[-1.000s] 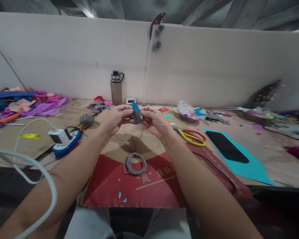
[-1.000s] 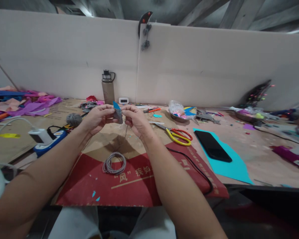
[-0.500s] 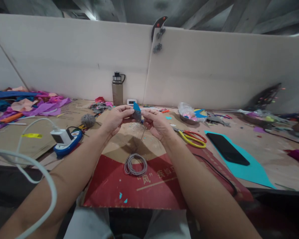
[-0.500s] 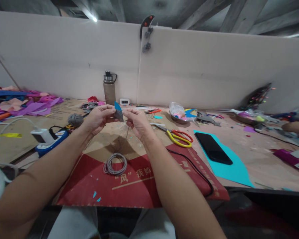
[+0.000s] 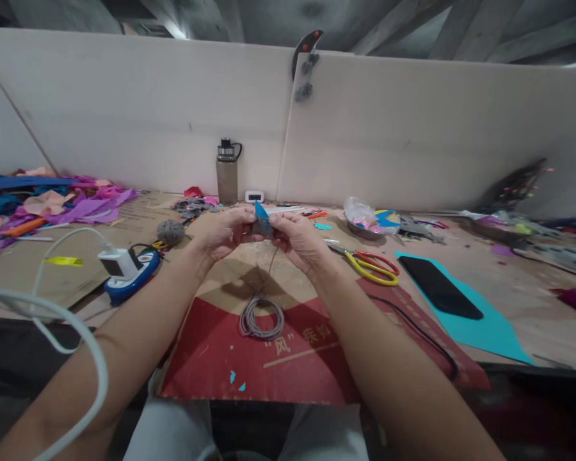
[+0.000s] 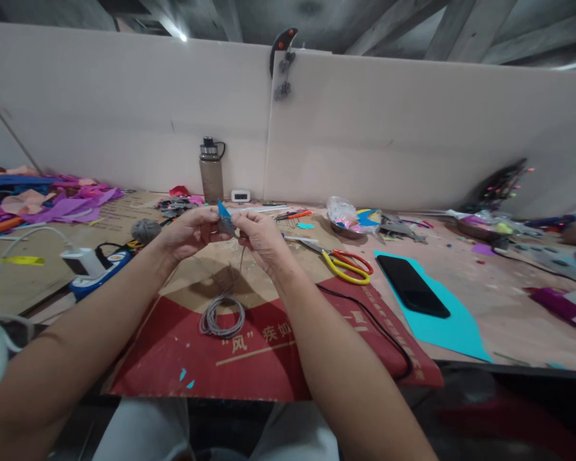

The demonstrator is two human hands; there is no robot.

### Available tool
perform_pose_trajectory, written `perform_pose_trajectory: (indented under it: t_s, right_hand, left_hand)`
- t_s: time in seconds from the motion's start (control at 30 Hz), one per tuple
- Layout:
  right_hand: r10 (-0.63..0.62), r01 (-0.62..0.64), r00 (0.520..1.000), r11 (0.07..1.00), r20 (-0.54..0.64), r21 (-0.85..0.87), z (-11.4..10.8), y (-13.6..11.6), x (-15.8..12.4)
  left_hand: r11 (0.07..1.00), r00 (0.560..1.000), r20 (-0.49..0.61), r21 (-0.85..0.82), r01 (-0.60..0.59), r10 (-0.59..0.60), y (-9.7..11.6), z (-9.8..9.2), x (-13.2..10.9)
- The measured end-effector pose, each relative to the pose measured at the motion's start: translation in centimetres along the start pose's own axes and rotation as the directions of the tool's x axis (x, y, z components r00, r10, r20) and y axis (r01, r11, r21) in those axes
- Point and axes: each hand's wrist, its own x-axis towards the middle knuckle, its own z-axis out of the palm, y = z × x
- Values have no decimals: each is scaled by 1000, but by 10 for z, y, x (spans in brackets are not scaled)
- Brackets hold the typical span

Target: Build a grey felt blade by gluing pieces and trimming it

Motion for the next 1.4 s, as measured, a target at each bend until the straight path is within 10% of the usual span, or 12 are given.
perform_pose_trajectory:
  t_s: [0.2,1.4]
  right_hand:
    - [-47,42,996,997,-82,-59,-7,9,7]
    - [30,-22,989,998,-142,59,-7,19,12]
  left_hand:
    - [962,997,-33,269,-51,63,0,0,-1]
    - [994,995,-97,103,-24,34,-11,10,-1]
